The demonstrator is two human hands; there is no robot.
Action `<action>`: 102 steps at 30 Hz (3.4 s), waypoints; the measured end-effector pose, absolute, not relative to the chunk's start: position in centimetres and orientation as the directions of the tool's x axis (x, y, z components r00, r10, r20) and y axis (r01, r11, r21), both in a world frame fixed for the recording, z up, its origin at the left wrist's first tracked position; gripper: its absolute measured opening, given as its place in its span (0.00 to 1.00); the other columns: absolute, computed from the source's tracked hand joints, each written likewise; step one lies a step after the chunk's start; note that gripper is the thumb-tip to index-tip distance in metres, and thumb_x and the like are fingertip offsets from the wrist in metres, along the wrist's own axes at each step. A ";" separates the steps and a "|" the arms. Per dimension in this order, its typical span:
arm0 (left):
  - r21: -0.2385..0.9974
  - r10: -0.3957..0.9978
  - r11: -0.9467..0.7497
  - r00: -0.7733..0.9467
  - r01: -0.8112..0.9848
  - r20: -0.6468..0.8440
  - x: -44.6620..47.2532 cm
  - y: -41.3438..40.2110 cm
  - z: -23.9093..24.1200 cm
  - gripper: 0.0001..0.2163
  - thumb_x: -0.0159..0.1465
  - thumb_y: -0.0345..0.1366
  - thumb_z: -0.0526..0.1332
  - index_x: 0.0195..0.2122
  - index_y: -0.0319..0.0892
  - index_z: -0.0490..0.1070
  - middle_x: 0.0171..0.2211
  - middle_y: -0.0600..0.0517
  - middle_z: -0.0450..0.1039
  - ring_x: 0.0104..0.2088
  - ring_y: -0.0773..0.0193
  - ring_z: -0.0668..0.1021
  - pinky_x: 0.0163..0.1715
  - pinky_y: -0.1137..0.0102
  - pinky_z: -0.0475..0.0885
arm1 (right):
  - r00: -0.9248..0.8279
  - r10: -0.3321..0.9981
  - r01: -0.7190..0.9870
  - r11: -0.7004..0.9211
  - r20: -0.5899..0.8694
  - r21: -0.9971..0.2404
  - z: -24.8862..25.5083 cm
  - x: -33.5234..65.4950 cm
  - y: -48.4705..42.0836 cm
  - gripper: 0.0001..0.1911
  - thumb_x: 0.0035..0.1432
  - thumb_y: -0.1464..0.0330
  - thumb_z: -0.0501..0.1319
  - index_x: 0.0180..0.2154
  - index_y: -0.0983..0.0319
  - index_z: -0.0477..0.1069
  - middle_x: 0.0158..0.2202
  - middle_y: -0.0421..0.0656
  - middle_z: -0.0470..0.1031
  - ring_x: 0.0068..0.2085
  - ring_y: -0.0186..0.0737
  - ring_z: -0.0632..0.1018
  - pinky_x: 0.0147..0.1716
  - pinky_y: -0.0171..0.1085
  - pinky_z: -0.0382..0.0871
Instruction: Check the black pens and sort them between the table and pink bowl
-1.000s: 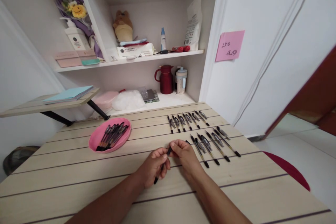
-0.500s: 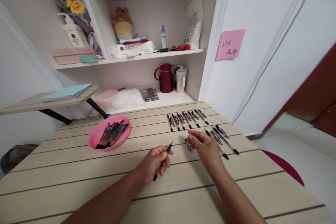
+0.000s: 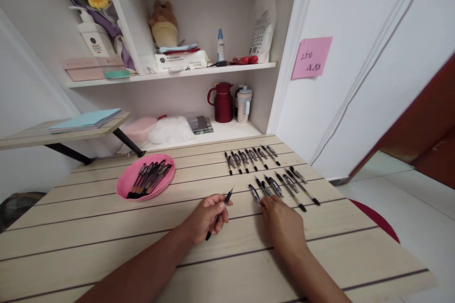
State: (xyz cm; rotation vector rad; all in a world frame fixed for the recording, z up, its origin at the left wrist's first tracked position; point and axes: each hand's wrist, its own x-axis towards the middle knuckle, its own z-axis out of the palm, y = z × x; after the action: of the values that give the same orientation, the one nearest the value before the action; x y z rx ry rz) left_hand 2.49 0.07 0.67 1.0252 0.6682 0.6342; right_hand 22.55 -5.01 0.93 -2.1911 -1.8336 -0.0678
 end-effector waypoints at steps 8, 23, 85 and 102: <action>0.910 0.737 0.385 0.646 -0.157 -0.201 2.6 0.0 0.8 0.14 0.56 0.41 0.58 0.39 0.38 0.64 0.20 0.56 0.67 0.11 0.77 0.64 0.10 0.79 0.51 | 0.215 0.956 0.967 -0.179 0.199 -0.182 0.1 22.9 -4.3 0.10 0.55 0.66 0.51 0.32 0.57 0.70 0.35 0.43 0.74 0.29 0.37 0.74 0.21 0.34 0.51; 0.634 0.841 0.498 0.508 -0.591 -0.187 4.1 -1.5 0.7 0.09 0.52 0.31 0.64 0.32 0.39 0.65 0.32 0.50 0.71 0.36 0.64 0.75 0.44 0.64 0.66 | 0.014 0.997 0.626 0.050 0.076 -0.779 1.1 16.6 -8.6 0.09 0.52 0.63 0.54 0.25 0.59 0.66 0.22 0.39 0.72 0.25 0.37 0.70 0.24 0.33 0.58; 0.773 0.853 0.426 0.493 -0.470 -0.171 3.8 -1.4 0.4 0.13 0.48 0.33 0.66 0.36 0.38 0.70 0.39 0.45 0.70 0.41 0.60 0.72 0.46 0.63 0.63 | 0.203 0.932 0.968 -0.144 0.301 -0.207 0.4 19.5 -7.4 0.12 0.58 0.63 0.50 0.26 0.62 0.63 0.26 0.44 0.71 0.25 0.38 0.72 0.21 0.34 0.51; 0.105 0.987 0.161 -0.159 0.981 -0.021 -14.5 9.4 8.0 0.11 0.47 0.29 0.59 0.33 0.34 0.70 0.38 0.35 0.70 0.40 0.45 0.72 0.36 0.62 0.64 | -0.186 0.979 0.933 0.203 0.086 -0.298 4.0 10.6 -5.7 0.09 0.56 0.67 0.51 0.31 0.63 0.68 0.32 0.47 0.73 0.30 0.40 0.74 0.27 0.34 0.58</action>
State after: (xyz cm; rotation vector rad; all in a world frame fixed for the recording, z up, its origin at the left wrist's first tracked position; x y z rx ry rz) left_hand -14.47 9.43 8.01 1.9802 2.3279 0.1019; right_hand 10.59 -5.72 4.03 -1.8163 -2.2237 0.2591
